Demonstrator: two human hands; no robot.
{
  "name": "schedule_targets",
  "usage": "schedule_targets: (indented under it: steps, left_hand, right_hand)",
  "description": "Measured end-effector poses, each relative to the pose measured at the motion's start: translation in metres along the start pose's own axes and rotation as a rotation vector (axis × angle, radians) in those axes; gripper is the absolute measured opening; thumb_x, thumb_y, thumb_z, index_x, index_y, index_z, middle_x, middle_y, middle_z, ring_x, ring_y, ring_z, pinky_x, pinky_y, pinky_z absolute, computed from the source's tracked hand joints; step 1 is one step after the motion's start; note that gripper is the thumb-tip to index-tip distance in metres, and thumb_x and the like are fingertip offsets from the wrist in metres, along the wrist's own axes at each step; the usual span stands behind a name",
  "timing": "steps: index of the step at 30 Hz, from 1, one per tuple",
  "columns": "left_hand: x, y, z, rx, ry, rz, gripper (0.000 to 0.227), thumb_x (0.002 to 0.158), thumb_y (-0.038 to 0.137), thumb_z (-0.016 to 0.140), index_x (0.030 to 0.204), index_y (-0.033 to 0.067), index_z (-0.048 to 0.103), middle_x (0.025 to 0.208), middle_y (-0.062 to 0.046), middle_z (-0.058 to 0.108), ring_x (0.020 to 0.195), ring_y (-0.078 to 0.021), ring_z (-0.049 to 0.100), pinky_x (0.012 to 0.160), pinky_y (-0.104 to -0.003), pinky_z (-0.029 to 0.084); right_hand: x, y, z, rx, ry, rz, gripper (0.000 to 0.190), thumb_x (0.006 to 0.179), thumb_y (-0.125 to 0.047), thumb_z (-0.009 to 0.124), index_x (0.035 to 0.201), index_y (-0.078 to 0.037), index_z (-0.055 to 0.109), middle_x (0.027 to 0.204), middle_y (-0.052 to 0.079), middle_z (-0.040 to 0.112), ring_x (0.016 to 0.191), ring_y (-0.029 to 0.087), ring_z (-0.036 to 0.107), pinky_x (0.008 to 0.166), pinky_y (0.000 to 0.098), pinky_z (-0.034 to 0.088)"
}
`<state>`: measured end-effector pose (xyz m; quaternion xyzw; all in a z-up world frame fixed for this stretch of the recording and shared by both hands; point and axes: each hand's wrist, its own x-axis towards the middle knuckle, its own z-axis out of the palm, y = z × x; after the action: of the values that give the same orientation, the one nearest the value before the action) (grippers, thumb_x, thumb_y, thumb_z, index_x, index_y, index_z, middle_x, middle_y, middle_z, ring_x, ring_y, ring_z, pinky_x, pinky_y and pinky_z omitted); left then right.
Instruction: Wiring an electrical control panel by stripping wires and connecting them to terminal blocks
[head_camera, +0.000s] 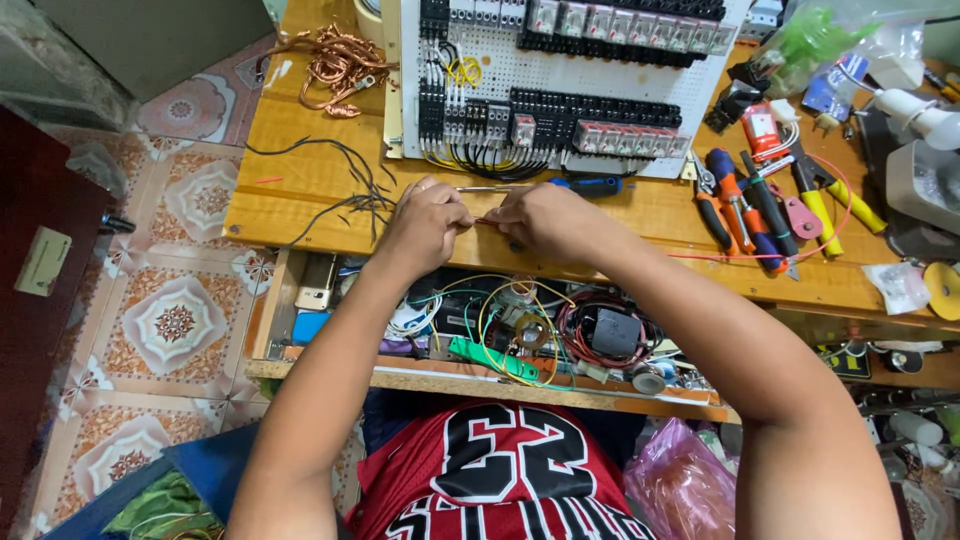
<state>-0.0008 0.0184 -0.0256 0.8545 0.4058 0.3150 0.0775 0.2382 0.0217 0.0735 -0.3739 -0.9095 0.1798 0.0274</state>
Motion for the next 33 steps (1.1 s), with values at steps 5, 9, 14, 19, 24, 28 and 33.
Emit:
schedule_targets:
  steps: [5, 9, 14, 19, 24, 28, 33]
  left_hand:
    - [-0.001, 0.0, 0.002, 0.0, -0.005, -0.015, 0.019, 0.08, 0.009, 0.065, 0.079, 0.0238, 0.076, 0.092, 0.001, 0.066, 0.098, -0.0241, 0.06, 0.087, -0.037, 0.049]
    - [0.0, 0.0, 0.001, 0.006, 0.006, -0.001, 0.019, 0.079, 0.009, 0.064, 0.079, 0.0242, 0.076, 0.091, 0.001, 0.066, 0.096, -0.0247, 0.061, 0.086, -0.038, 0.05]
    - [0.0, 0.001, 0.001, 0.014, 0.003, -0.005, 0.02, 0.08, 0.009, 0.064, 0.079, 0.0242, 0.076, 0.092, 0.001, 0.066, 0.096, -0.0245, 0.06, 0.086, -0.037, 0.05]
    - [0.001, 0.001, 0.0, 0.012, -0.003, -0.014, 0.019, 0.079, 0.009, 0.065, 0.079, 0.0232, 0.077, 0.092, 0.0, 0.065, 0.095, -0.025, 0.06, 0.086, -0.038, 0.05]
    - [0.0, 0.0, 0.0, 0.007, 0.025, 0.0, 0.02, 0.078, 0.008, 0.065, 0.079, 0.0246, 0.077, 0.091, 0.001, 0.064, 0.095, -0.0241, 0.059, 0.084, -0.036, 0.049]
    - [0.0, 0.003, -0.001, -0.009, 0.036, -0.01, 0.021, 0.079, 0.008, 0.065, 0.078, 0.0249, 0.076, 0.09, 0.001, 0.064, 0.095, -0.0232, 0.059, 0.084, -0.035, 0.049]
    - [0.001, 0.003, -0.003, -0.024, 0.032, 0.006, 0.021, 0.08, 0.008, 0.063, 0.078, 0.0238, 0.077, 0.088, 0.0, 0.063, 0.094, -0.0247, 0.059, 0.083, -0.036, 0.049]
  right_hand:
    - [0.005, 0.008, 0.006, -0.024, -0.022, 0.04, 0.013, 0.091, -0.021, 0.067, 0.098, -0.018, 0.077, 0.102, 0.003, 0.075, 0.094, 0.033, 0.073, 0.074, 0.0486, 0.061]
    - [0.003, 0.014, 0.007, -0.007, 0.014, -0.041, 0.016, 0.094, -0.023, 0.067, 0.1, -0.015, 0.079, 0.101, 0.005, 0.075, 0.096, 0.034, 0.073, 0.078, 0.0469, 0.06]
    - [0.002, 0.012, 0.006, 0.055, 0.033, -0.059, 0.016, 0.094, -0.022, 0.068, 0.102, -0.013, 0.079, 0.101, 0.008, 0.075, 0.097, 0.035, 0.073, 0.078, 0.0474, 0.06]
    - [0.001, 0.012, 0.004, 0.122, 0.048, -0.079, 0.021, 0.094, -0.016, 0.068, 0.109, -0.01, 0.079, 0.103, 0.012, 0.076, 0.099, 0.037, 0.072, 0.081, 0.0482, 0.059]
    - [-0.002, 0.001, -0.007, 0.105, 0.044, -0.077, 0.018, 0.095, -0.02, 0.068, 0.102, -0.009, 0.08, 0.101, 0.012, 0.075, 0.097, 0.037, 0.072, 0.08, 0.0485, 0.059]
    - [-0.002, 0.006, -0.002, 0.128, 0.056, -0.069, 0.016, 0.096, -0.019, 0.068, 0.101, -0.009, 0.081, 0.1, 0.01, 0.076, 0.097, 0.035, 0.073, 0.08, 0.0453, 0.059]
    - [-0.002, 0.008, -0.001, 0.143, 0.052, -0.097, 0.016, 0.097, -0.016, 0.067, 0.1, -0.007, 0.08, 0.1, 0.013, 0.075, 0.095, 0.039, 0.072, 0.077, 0.0478, 0.059]
